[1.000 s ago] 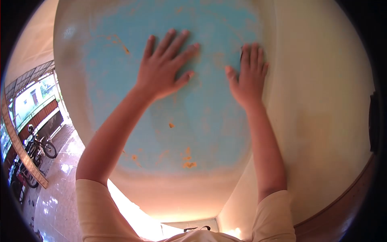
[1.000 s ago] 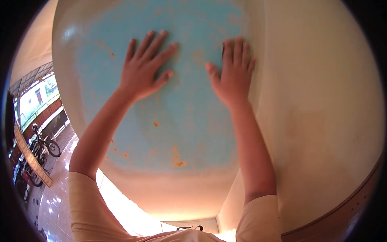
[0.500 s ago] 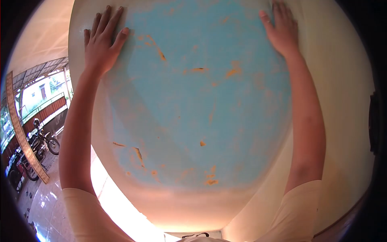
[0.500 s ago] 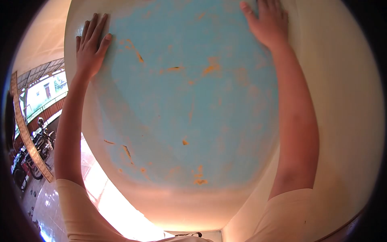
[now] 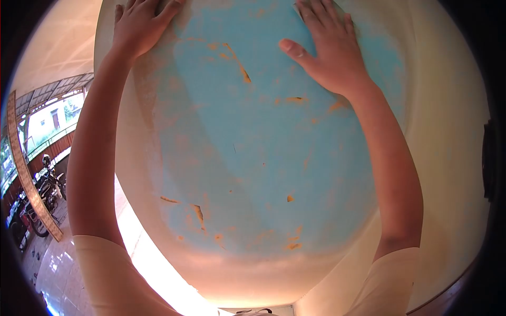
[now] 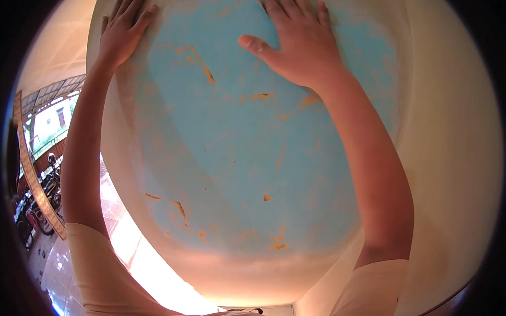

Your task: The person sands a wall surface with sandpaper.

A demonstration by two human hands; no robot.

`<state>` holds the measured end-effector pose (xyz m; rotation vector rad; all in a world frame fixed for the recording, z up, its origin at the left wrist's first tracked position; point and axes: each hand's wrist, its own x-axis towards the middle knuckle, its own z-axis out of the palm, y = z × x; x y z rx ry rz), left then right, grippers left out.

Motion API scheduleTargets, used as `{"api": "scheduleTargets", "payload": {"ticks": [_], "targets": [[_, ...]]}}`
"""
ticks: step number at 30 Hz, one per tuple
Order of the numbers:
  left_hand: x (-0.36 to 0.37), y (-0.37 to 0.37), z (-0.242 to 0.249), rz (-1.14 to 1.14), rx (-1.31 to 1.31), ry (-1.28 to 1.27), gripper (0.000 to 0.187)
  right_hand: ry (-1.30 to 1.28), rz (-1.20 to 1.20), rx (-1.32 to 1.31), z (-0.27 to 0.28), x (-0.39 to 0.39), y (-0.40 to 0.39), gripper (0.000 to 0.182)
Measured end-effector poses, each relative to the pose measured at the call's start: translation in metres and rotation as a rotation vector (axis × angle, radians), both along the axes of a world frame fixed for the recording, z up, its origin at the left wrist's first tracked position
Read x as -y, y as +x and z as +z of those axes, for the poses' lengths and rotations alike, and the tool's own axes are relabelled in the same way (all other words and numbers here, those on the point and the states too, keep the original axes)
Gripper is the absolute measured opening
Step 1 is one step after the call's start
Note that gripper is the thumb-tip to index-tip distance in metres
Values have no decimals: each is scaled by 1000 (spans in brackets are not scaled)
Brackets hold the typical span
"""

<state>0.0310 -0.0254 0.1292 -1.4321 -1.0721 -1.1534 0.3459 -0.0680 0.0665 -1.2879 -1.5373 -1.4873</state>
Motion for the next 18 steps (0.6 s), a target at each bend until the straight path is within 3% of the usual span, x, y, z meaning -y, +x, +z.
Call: {"api": "scheduleTargets", "payload": {"ticks": [2,7,9,12,15,18], "targets": [[11,2,10,-7,42,1,65,-11,-29,41,21,11,-1,82],[-8,-8,15,-16,48,59,61,45,-72,-304,81,1,15,78],[-8,-9,19,-9,59,75,60,239,17,-401,86,-8,-10,77],[-4,-8,21,-81,46,83,60,225,142,-282,92,-10,-52,80],[-3,-9,20,-108,64,66,61,151,238,15,76,-16,-92,76],[-5,-13,17,-72,67,77,61,112,285,132,72,-20,-70,74]]}}
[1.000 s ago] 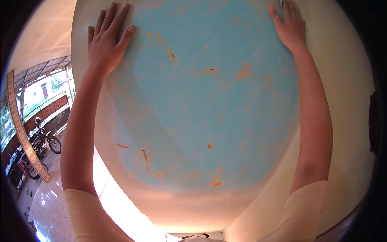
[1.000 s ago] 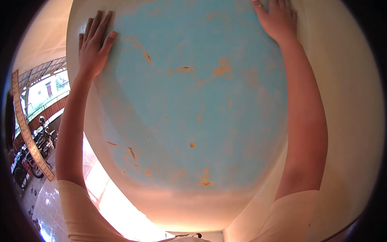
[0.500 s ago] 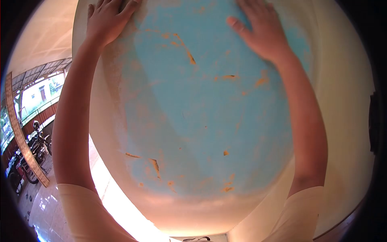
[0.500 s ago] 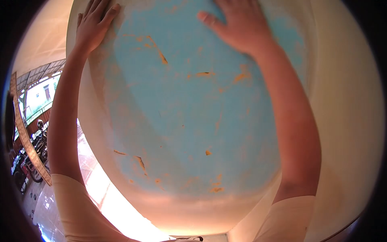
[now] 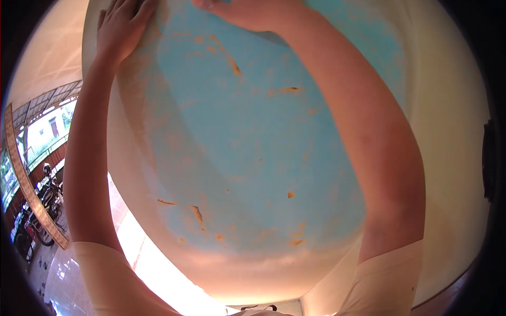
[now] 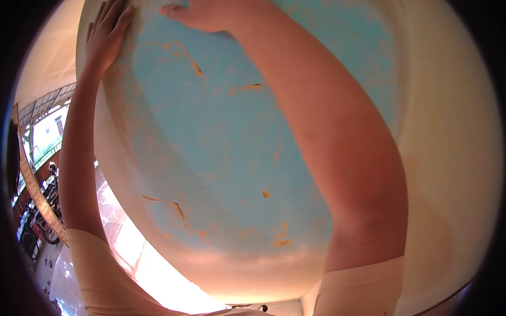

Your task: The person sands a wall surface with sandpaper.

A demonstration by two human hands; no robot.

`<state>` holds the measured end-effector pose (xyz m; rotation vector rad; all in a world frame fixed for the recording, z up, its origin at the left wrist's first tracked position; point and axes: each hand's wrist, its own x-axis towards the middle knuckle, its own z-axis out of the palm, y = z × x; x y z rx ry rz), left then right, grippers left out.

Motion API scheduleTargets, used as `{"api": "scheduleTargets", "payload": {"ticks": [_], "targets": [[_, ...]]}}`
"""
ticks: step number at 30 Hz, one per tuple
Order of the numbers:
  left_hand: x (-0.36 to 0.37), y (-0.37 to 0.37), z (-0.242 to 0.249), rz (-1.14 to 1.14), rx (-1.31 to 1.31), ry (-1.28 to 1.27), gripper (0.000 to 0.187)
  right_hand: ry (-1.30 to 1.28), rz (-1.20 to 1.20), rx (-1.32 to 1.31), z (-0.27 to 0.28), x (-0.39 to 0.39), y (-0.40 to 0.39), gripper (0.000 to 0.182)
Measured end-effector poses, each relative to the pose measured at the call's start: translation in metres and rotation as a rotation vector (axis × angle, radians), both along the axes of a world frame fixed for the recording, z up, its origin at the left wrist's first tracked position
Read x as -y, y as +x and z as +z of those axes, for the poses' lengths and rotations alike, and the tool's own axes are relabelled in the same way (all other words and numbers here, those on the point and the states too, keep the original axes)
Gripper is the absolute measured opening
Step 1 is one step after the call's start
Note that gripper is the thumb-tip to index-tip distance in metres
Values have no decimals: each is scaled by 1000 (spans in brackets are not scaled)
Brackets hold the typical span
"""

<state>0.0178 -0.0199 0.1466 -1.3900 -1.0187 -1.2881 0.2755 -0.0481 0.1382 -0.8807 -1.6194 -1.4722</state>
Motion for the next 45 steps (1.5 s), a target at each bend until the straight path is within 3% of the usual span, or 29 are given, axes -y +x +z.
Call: {"api": "scheduleTargets", "payload": {"ticks": [1,6,8,13,17,18,20,22,24,27,29,31,34,39,42,44,45], "targets": [[10,8,-7,-33,14,-21,63,-1,8,43,9,-4,16,73],[5,0,-10,0,22,-75,64,-2,-292,-451,27,11,159,68],[4,5,-10,14,22,-88,65,-37,-310,-506,26,14,199,69],[2,52,-10,43,1,-66,66,-53,-206,-619,6,14,150,74],[10,115,-18,70,-100,-72,68,36,-168,-135,-31,-8,113,74],[20,129,-28,39,-138,-73,68,45,-172,-136,-32,-2,120,74],[24,134,-35,4,-173,-57,68,-80,-164,88,-29,10,146,72],[15,128,-34,11,-203,-81,69,-48,-250,-205,-5,9,184,72],[8,127,-30,18,-198,-28,68,-24,-105,-550,15,21,200,73],[7,128,-31,16,-200,12,68,70,-141,-601,5,16,172,73],[12,130,-31,-26,-189,-3,67,28,-183,-405,0,4,151,75],[17,132,-34,-27,-176,-31,67,-68,-244,-122,-39,31,106,77],[18,132,-38,-32,-161,-47,67,-36,-216,98,-43,13,138,78],[8,128,-50,-33,-210,-1,67,-22,-176,-589,-1,16,205,73],[6,128,-48,-14,-216,18,68,11,-167,-612,-23,22,147,70],[7,128,-47,-22,-204,9,67,-164,-224,-266,-62,46,100,69],[8,129,-47,-30,-205,3,67,-170,-233,-266,-69,38,103,69]]}}
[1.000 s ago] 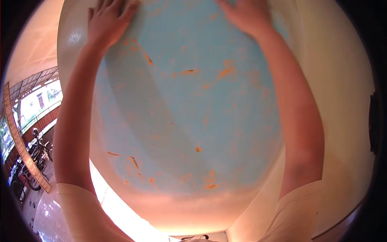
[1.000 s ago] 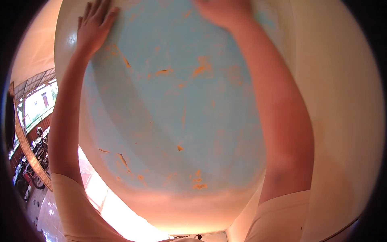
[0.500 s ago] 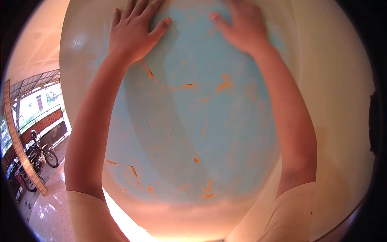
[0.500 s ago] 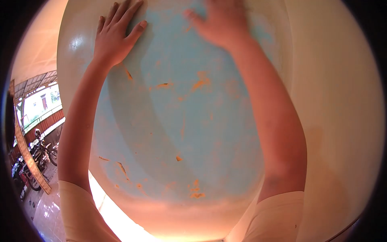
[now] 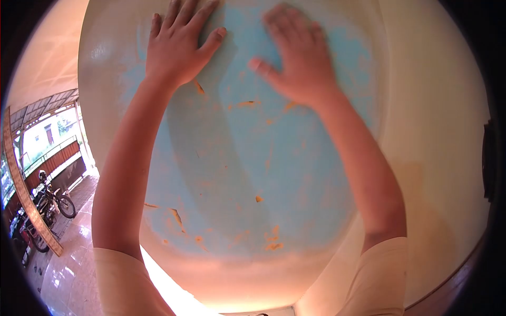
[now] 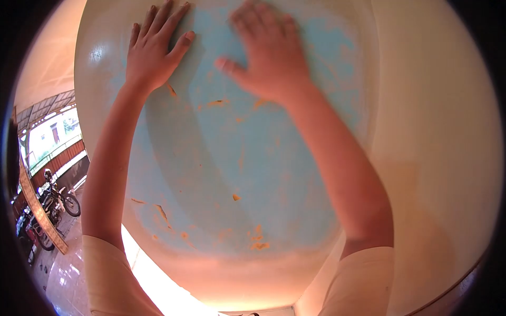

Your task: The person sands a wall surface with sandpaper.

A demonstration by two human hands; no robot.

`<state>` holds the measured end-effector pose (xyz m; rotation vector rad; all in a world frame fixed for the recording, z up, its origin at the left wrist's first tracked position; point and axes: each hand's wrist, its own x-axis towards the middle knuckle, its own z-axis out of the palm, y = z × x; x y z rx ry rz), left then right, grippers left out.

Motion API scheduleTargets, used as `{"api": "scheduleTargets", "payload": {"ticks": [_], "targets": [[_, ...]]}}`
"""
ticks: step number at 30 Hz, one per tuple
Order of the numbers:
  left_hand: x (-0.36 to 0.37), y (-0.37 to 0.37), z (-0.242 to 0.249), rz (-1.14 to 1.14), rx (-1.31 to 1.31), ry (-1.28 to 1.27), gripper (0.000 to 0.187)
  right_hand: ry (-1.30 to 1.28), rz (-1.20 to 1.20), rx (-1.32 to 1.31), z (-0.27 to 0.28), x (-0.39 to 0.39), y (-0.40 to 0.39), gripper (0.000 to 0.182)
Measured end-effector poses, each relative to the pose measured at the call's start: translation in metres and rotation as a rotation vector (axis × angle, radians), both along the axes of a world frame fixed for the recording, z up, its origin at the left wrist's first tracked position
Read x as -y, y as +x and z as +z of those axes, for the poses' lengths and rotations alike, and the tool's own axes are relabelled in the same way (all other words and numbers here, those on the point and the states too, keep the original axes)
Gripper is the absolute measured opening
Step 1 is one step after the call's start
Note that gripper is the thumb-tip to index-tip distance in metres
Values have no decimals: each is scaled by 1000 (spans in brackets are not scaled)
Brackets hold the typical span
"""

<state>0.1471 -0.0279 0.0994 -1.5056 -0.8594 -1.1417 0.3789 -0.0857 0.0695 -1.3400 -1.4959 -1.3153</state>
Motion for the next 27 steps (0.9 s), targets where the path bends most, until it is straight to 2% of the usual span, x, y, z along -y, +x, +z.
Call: {"api": "scheduleTargets", "payload": {"ticks": [2,3,5,7,10,14,16,17,19,20,22,23,25,27], "targets": [[4,-1,-2,13,-6,-26,68,233,197,279,-19,-36,9,68],[-1,-3,-2,10,-17,-22,68,237,192,270,-15,-41,21,68],[-21,-10,-7,-37,-72,187,63,343,123,231,7,-50,62,65],[-20,-11,-19,-33,-70,161,64,460,43,40,27,-63,105,65],[-16,-6,-40,-26,-67,124,66,558,108,-97,23,-64,95,63],[-2,21,-79,-34,-166,38,72,533,212,33,-1,-61,49,61],[2,25,-88,-195,-316,6,74,414,385,259,-22,-48,16,43],[-1,27,-91,-193,-315,9,74,417,387,261,-28,-47,14,43],[-1,30,-92,-582,-329,132,71,356,539,368,-35,-43,8,34],[-2,29,-92,-578,-329,139,71,445,464,392,-40,-40,9,30],[7,31,-93,-530,-484,109,70,431,418,439,-46,-41,15,30],[10,34,-92,-526,-479,115,70,412,370,479,-48,-43,18,29],[17,42,-88,-499,-638,65,71,446,414,421,-54,-39,15,29],[18,46,-79,-454,-648,50,72,466,462,357,-57,-41,18,30]]}}
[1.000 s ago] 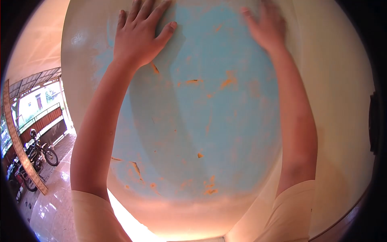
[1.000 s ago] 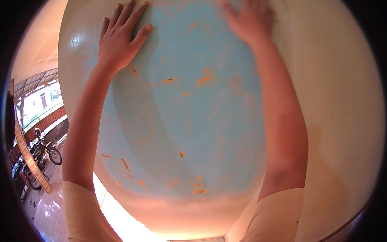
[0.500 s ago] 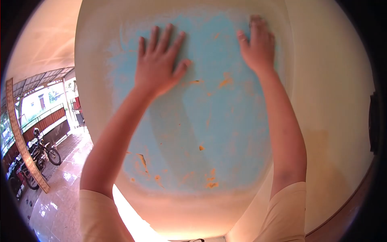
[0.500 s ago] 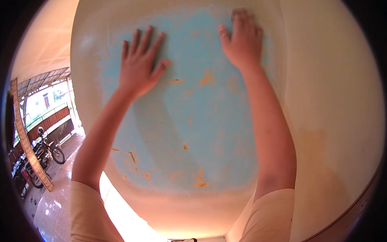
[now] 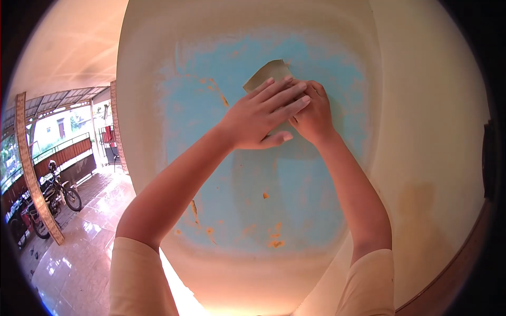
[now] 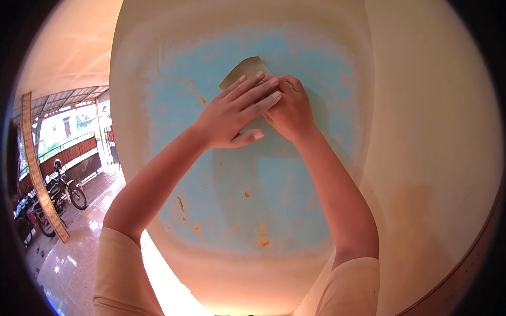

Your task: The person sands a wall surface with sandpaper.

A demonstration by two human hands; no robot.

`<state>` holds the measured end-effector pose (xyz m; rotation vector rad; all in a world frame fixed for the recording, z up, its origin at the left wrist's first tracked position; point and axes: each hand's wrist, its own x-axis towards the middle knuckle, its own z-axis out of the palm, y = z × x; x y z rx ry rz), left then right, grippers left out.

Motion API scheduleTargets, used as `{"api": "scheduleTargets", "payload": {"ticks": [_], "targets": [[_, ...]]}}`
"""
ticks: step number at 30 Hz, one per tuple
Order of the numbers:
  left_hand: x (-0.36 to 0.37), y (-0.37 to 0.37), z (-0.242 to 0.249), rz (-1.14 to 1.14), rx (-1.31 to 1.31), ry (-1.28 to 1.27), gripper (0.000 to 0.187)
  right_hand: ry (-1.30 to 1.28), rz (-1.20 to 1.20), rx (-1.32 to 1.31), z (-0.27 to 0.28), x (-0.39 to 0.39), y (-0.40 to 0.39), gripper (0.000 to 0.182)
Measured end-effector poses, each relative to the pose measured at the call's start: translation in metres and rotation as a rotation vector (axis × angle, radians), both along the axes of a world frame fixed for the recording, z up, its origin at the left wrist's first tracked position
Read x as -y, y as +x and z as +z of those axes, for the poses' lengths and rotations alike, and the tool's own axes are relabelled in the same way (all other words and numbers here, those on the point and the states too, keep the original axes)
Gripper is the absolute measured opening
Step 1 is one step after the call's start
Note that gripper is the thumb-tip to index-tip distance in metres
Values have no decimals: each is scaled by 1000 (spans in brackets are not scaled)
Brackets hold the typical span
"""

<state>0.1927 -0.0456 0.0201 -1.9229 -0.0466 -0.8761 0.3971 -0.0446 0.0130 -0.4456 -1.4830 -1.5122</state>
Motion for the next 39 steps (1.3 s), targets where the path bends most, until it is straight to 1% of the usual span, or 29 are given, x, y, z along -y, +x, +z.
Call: {"api": "scheduleTargets", "payload": {"ticks": [2,3,4,5,6,8,9,10,11,13,14,16,17,18,20,23,26,27,28,30,31,32,33,34,35,36,37,38,39], "targets": [[-7,2,14,45,-13,-3,73,-57,-17,72,-1,-5,9,29],[-13,4,22,18,51,-56,75,-64,-14,73,-1,-6,8,29],[-17,5,29,-10,116,-110,76,-84,46,84,1,-2,5,31],[-21,3,36,35,100,-78,79,-104,106,95,2,0,2,33],[-23,0,43,39,100,-86,79,-112,110,95,2,0,1,33],[-27,-11,59,158,20,17,79,-106,109,31,3,0,0,37],[-29,-23,73,209,33,113,78,-114,113,35,5,1,1,37],[-30,-38,88,255,117,174,76,-112,184,-7,7,2,3,39],[-35,-55,107,266,216,82,79,-110,256,-53,8,1,4,41],[-24,-78,137,436,443,9,73,-104,289,-83,10,-3,4,40],[-26,-75,137,441,437,8,73,-85,315,-111,10,-5,3,41],[-23,-59,130,494,556,36,81,-71,312,-121,11,-6,5,41],[-21,-49,119,495,490,49,87,-54,305,-121,12,-7,6,42],[-21,-39,108,497,493,49,87,-54,307,-118,12,-8,7,42],[-27,-30,92,390,221,136,90,-66,331,-150,12,-9,8,44],[-28,-58,108,422,174,161,87,-104,304,-146,12,-9,10,46],[-32,-110,144,574,408,180,77,-122,262,-162,13,-10,10,46],[-25,-124,145,506,582,14,77,-128,263,-164,13,-10,10,46],[-26,-126,140,508,577,8,77,-132,222,-168,13,-9,9,46],[-27,-131,130,519,681,-24,77,-135,181,-176,14,-7,9,46],[-29,-133,124,555,640,48,82,-132,127,-174,14,-7,8,47],[-33,-134,116,560,639,47,82,-131,75,-168,14,-7,6,48],[-30,-131,102,558,601,30,86,-133,81,-163,14,-7,5,48],[-26,-131,88,557,563,15,90,-131,21,-173,13,-7,4,49],[-24,-136,74,563,568,19,90,-127,-40,-181,13,-6,3,50],[-21,-142,58,552,407,41,92,-123,-31,-169,13,-5,1,50],[-19,-148,51,538,241,63,95,-125,-77,-185,12,-5,0,50],[-20,-159,52,543,242,65,95,-131,-125,-207,10,-5,-1,51],[-20,-176,53,617,236,75,96,-130,-120,-205,10,-6,-1,51]]}}
